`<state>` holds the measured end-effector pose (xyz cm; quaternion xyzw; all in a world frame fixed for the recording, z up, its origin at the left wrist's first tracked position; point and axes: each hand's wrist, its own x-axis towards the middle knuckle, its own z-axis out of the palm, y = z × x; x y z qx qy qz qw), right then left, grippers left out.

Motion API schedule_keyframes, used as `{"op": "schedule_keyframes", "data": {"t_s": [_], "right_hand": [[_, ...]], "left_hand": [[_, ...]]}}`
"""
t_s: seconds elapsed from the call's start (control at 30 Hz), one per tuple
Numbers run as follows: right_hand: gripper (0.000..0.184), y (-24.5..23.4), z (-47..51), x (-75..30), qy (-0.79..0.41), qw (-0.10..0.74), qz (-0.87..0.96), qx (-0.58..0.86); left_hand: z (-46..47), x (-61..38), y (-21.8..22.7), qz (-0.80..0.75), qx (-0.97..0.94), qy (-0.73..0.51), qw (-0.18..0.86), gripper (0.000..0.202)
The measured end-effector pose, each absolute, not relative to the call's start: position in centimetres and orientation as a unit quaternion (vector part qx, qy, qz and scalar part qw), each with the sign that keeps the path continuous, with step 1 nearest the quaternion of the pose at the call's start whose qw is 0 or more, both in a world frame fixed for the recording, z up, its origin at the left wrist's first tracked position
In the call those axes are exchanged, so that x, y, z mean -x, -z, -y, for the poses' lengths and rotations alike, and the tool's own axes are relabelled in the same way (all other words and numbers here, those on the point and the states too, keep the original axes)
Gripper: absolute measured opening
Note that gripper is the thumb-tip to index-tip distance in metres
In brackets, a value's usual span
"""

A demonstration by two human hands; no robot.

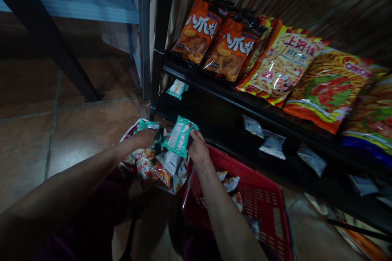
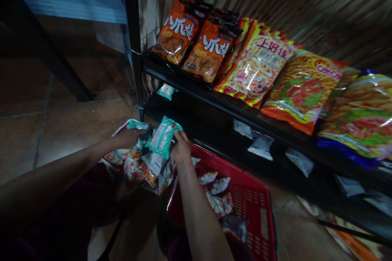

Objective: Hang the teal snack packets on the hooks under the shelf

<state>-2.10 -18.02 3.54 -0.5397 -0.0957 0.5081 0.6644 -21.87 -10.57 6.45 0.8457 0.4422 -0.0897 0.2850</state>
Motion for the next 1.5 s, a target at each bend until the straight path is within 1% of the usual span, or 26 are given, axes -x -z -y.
{"op": "schedule_keyframes", "data": {"t_s": [0.03, 0.07, 0.13, 0.2, 0.23, 0.3, 0.37, 0.5, 0.57, 0.67, 0.8, 0.9, 1.0, 1.1, 1.23, 1.33, 1.43, 1.5], "right_hand": [[0.024, -3.8, 18.3, 1.6, -0.514, 0.662, 0.103, 0.536], [0.024, -4.1, 18.6, 1.2, -0.517, 0.66, 0.108, 0.534], [0.022, -4.7, 19.2, 0.6, -0.521, 0.662, 0.113, 0.527], [0.019, -5.5, 19.9, 0.2, -0.524, 0.665, 0.112, 0.521], [0.018, -5.9, 20.3, 0.1, -0.524, 0.666, 0.111, 0.519], [0.018, -6.7, 21.1, -0.2, -0.522, 0.666, 0.115, 0.52], [0.018, -7.3, 22.1, -0.7, -0.518, 0.661, 0.128, 0.528], [0.017, -8.5, 23.6, -2.0, -0.531, 0.64, 0.156, 0.534], [0.021, -9.0, 23.8, -2.4, -0.537, 0.635, 0.159, 0.533], [0.023, -9.4, 23.4, -2.8, -0.532, 0.637, 0.136, 0.54], [0.018, -9.3, 22.6, -3.7, -0.535, 0.65, 0.098, 0.53], [0.013, -9.1, 22.4, -4.8, -0.534, 0.659, 0.066, 0.525], [0.008, -9.1, 22.6, -5.6, -0.506, 0.678, 0.052, 0.531], [0.009, -9.2, 22.8, -6.2, -0.474, 0.691, 0.059, 0.542], [0.014, -9.3, 23.1, -6.9, -0.467, 0.697, 0.055, 0.542], [0.019, -9.5, 23.2, -6.9, -0.47, 0.688, 0.087, 0.547], [0.022, -9.7, 23.2, -6.6, -0.484, 0.665, 0.124, 0.556], [0.024, -9.7, 23.1, -6.3, -0.491, 0.652, 0.139, 0.56]], "left_hand": [[10.8, 21.4, -6.9, -0.466, -0.823, 0.061, 0.319, 0.037], [11.1, 20.9, -7.3, -0.481, -0.79, 0.02, 0.38, 0.039], [12.1, 19.8, -8.0, -0.472, -0.688, -0.059, 0.548, 0.048], [13.5, 18.6, -8.4, -0.415, -0.565, -0.089, 0.708, 0.055], [14.2, 18.0, -8.4, -0.387, -0.519, -0.094, 0.757, 0.057], [15.5, 16.8, -8.3, -0.365, -0.47, -0.102, 0.797, 0.061], [16.5, 15.7, -8.1, -0.376, -0.473, -0.12, 0.788, 0.062], [17.1, 14.1, -7.6, -0.381, -0.53, -0.148, 0.743, 0.054], [17.0, 13.5, -7.5, -0.367, -0.548, -0.16, 0.734, 0.053], [16.9, 12.9, -7.4, -0.347, -0.577, -0.177, 0.718, 0.052], [17.0, 12.1, -7.6, -0.347, -0.608, -0.178, 0.691, 0.051], [17.0, 11.6, -8.1, -0.336, -0.614, -0.169, 0.694, 0.052], [17.2, 11.1, -8.3, -0.335, -0.604, -0.15, 0.708, 0.054], [17.4, 10.6, -8.3, -0.333, -0.596, -0.128, 0.72, 0.054], [17.3, 9.8, -9.0, -0.322, -0.61, -0.117, 0.714, 0.053], [16.8, 8.9, -10.1, -0.337, -0.578, -0.163, 0.725, 0.047], [16.3, 8.1, -10.8, -0.359, -0.516, -0.225, 0.744, 0.036], [16.1, 7.6, -10.8, -0.384, -0.482, -0.243, 0.75, 0.029]]}}
